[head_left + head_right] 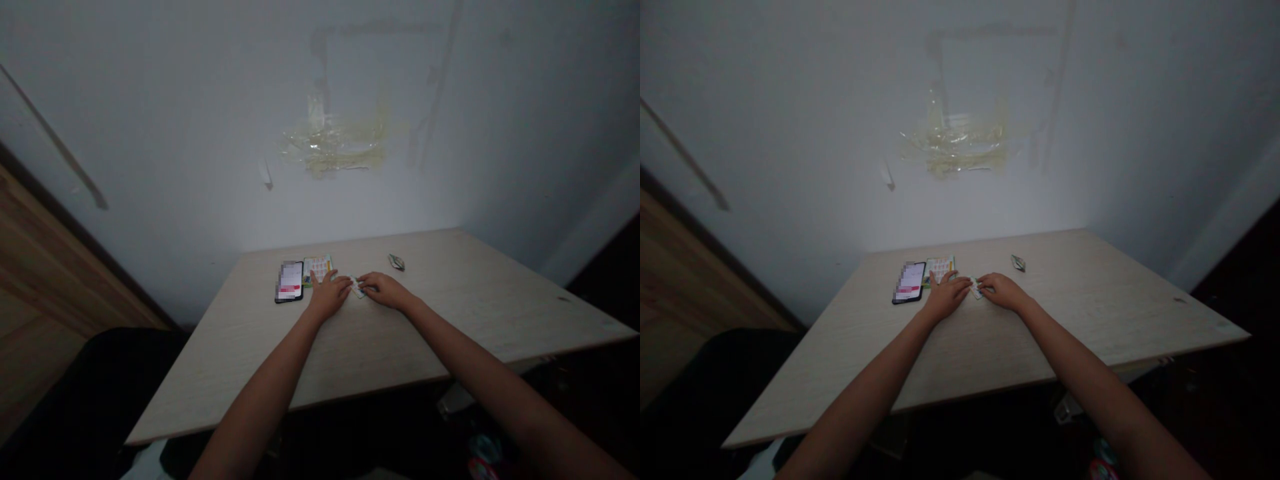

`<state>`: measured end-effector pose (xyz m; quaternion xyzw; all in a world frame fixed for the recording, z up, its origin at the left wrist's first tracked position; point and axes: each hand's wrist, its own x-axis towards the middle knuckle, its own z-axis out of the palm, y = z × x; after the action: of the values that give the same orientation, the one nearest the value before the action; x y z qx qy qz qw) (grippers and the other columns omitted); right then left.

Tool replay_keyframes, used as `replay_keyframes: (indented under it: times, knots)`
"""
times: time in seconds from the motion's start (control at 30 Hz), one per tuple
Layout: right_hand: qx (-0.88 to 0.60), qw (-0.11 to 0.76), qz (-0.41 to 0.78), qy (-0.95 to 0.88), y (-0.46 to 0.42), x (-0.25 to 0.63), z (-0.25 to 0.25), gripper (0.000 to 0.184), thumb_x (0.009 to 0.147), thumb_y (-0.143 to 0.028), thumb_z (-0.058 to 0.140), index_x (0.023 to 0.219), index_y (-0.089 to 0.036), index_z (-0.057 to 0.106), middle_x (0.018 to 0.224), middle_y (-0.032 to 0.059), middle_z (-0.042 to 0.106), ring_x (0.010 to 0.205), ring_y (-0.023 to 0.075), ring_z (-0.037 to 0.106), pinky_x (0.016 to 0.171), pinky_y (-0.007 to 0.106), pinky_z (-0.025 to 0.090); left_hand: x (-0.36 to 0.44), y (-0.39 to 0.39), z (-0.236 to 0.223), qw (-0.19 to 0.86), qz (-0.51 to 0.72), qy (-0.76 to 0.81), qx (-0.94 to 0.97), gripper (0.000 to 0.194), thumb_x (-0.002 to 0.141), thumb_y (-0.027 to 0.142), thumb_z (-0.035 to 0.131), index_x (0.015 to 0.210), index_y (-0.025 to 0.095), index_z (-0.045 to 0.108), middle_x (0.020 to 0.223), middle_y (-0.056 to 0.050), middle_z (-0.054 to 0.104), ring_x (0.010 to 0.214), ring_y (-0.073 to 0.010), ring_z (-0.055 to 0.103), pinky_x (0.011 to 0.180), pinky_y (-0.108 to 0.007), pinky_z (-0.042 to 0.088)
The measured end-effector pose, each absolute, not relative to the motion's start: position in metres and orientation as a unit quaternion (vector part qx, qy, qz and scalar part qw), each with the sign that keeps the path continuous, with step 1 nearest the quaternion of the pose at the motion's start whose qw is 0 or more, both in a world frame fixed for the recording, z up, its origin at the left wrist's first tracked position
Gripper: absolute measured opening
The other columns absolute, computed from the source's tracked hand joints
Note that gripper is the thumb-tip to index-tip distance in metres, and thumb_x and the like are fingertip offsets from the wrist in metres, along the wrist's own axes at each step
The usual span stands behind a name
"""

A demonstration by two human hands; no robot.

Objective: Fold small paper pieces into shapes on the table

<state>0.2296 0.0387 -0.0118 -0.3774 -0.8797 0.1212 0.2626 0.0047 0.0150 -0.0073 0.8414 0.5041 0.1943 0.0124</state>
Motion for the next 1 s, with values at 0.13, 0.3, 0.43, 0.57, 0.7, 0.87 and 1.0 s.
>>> replay_keyframes:
  times: [0.13,0.3,0.43,0.57,0.7,0.87,1.0]
  knots:
    - [-0.382,0.264,0.134,-0.876,0.038,0.23,-0.01,0.025,0.089,-0.022,0.059,0.107,-0.024,0.076,0.119,0.0068,0.072,0.112,0.0214,0.065,0.102,0.037,0.046,0.005,0.015,-0.006,0.006,0.186,0.501,0.845,0.033,0.1,0.04,0.041,0.124,0.04,0.064,0.136,0.003,0.064,0.143,-0.0291,0.035,0.11,-0.074,-0.016]
    - [-0.385,0.272,0.151,-0.869,0.039,0.231,-0.01,0.024,0.089,-0.022,0.059,0.105,-0.024,0.077,0.119,0.0061,0.072,0.11,0.021,0.066,0.102,0.037,0.047,0.005,0.013,-0.003,-0.013,0.179,0.491,0.853,0.034,0.099,0.043,0.042,0.126,0.041,0.063,0.135,0.003,0.064,0.143,-0.0307,0.035,0.11,-0.071,-0.019]
    - [-0.389,0.271,0.173,-0.863,0.043,0.233,-0.011,0.025,0.088,-0.022,0.058,0.104,-0.024,0.077,0.12,0.0054,0.072,0.112,0.0207,0.065,0.103,0.036,0.046,0.003,0.013,-0.003,-0.019,0.176,0.484,0.857,0.033,0.098,0.045,0.044,0.125,0.044,0.063,0.136,0.004,0.063,0.143,-0.0329,0.034,0.11,-0.072,-0.018]
    - [-0.392,0.277,0.186,-0.858,0.049,0.236,-0.015,0.027,0.088,-0.021,0.057,0.105,-0.023,0.077,0.121,0.0053,0.072,0.113,0.0215,0.065,0.104,0.037,0.046,0.002,0.012,-0.004,-0.018,0.169,0.476,0.863,0.033,0.097,0.047,0.046,0.126,0.047,0.062,0.138,0.006,0.061,0.142,-0.0356,0.033,0.108,-0.076,-0.016]
    - [-0.394,0.282,0.193,-0.853,0.053,0.238,-0.018,0.027,0.088,-0.021,0.057,0.105,-0.024,0.077,0.118,0.0045,0.073,0.112,0.0218,0.066,0.103,0.037,0.047,0.001,0.011,-0.005,-0.018,0.164,0.475,0.865,0.034,0.097,0.048,0.045,0.127,0.047,0.061,0.14,0.006,0.059,0.142,-0.0374,0.032,0.107,-0.079,-0.01]
    - [-0.393,0.283,0.201,-0.852,0.054,0.238,-0.017,0.027,0.089,-0.023,0.057,0.107,-0.023,0.077,0.117,0.005,0.073,0.111,0.0219,0.067,0.103,0.037,0.048,0.0,0.008,-0.006,-0.008,0.144,0.473,0.869,0.036,0.096,0.05,0.047,0.131,0.052,0.056,0.147,0.006,0.053,0.144,-0.0389,0.028,0.107,-0.081,-0.004]
    - [-0.392,0.283,0.218,-0.848,0.055,0.238,-0.016,0.026,0.089,-0.024,0.058,0.108,-0.023,0.076,0.119,0.0048,0.073,0.113,0.022,0.066,0.105,0.038,0.046,0.0,0.006,-0.005,-0.005,0.123,0.468,0.875,0.036,0.096,0.053,0.046,0.132,0.055,0.054,0.15,0.005,0.049,0.145,-0.0392,0.025,0.106,-0.081,-0.003]
